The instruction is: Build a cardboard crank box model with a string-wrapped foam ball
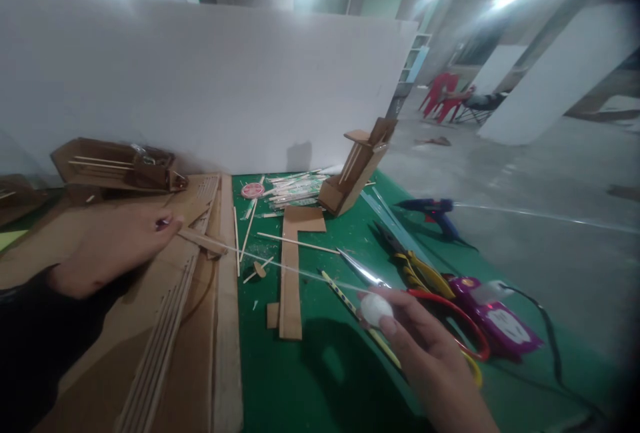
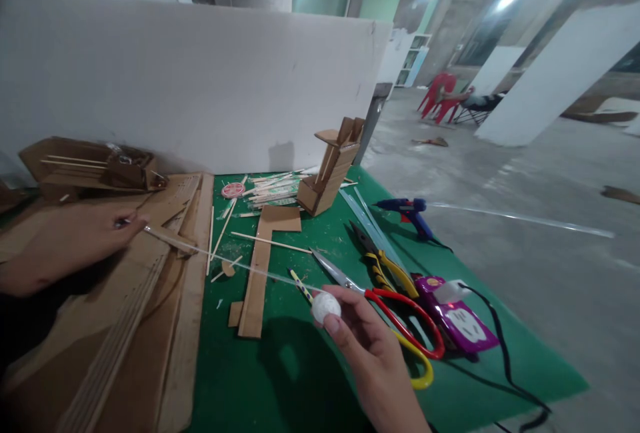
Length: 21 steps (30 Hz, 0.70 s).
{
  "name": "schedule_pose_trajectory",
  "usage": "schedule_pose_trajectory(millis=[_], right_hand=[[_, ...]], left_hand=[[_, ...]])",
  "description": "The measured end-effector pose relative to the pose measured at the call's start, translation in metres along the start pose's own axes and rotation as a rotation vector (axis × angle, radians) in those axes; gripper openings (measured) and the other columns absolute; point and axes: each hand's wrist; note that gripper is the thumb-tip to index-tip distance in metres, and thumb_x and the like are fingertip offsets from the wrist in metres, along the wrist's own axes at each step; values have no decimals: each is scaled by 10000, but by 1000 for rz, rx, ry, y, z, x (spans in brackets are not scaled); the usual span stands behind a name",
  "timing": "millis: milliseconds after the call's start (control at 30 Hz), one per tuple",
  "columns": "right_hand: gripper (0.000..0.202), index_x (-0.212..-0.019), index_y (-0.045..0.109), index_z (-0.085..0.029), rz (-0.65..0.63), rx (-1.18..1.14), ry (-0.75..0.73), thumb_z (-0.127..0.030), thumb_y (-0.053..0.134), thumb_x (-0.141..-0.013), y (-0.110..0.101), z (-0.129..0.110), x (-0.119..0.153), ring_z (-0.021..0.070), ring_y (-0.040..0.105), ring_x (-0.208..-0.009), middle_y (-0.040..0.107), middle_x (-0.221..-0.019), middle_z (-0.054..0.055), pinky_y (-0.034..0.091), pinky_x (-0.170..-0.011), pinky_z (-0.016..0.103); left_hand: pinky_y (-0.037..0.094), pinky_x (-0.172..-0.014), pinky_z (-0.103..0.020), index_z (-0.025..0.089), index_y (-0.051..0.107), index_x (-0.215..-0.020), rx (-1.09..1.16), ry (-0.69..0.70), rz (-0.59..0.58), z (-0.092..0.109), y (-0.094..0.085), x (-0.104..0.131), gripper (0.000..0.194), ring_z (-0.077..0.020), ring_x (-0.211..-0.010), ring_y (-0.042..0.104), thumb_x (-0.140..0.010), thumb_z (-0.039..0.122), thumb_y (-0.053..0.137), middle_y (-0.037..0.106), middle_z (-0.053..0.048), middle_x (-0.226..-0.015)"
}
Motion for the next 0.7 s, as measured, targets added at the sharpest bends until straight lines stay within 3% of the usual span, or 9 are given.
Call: schedule_pose_trajectory(millis=[100, 267, 367, 467, 600, 700], right_hand=[[331, -1081, 670, -269, 5, 59, -11, -476, 655, -823, 0, 1, -1, 184, 706, -880, 734, -1034, 34, 572, -742, 188], [335, -1082, 670, -241, 15, 313, -137, -464, 616, -838, 0, 0, -6, 219, 703, -898, 730, -1047, 54, 586, -719, 246], [351, -1088, 658, -215, 96, 497, -250, -466, 579, -857, -6, 2, -14, 244, 692, -905, 721, -1031, 74, 574, -777, 323], [397, -1128, 618, -210, 234, 586, -253, -500, 554, -864, -19, 0, -22, 269, 688, -905, 706, -1046, 93, 554, -813, 385], [451, -1127, 618, -233, 491, 634, -104, -563, 568, -824, -42, -11, -27, 332, 685, -859, 711, -972, 122, 550, -752, 456], [455, -1138, 629, -255, 674, 568, -45, -555, 628, -796, -66, -15, -24, 357, 677, -883, 707, -961, 141, 549, -735, 474]], left_hand=[[365, -671, -339, 226, 681, -909, -145, -10, -32, -2, 2, -2, 503, -296, -769, 604, -905, 563, 307, 688, -89, -857], [406, -690, -334, 224, 662, -1007, -36, -1, -25, 3, -1, -3, 542, -273, -797, 622, -895, 619, 308, 696, -67, -894], [421, -680, -305, 234, 659, -1018, 196, 27, -90, -3, -8, -3, 511, -217, -721, 599, -869, 630, 371, 670, -17, -827], [415, -618, -271, 212, 660, -1036, 524, -11, -135, -19, -13, -4, 423, -165, -612, 521, -882, 543, 447, 563, 33, -646], [499, -771, -264, 183, 643, -1027, 1087, -193, 32, -43, -12, -10, 270, -160, -814, 603, -888, 395, 550, 659, 6, -835], [515, -730, -232, 179, 647, -1046, 1165, -314, 82, -54, -11, -13, 245, -152, -805, 606, -886, 347, 567, 677, -3, -857]])
Point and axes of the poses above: each hand's wrist, its own x-axis away from the middle knuckle, its own y-axis out of the palm, z = x × y
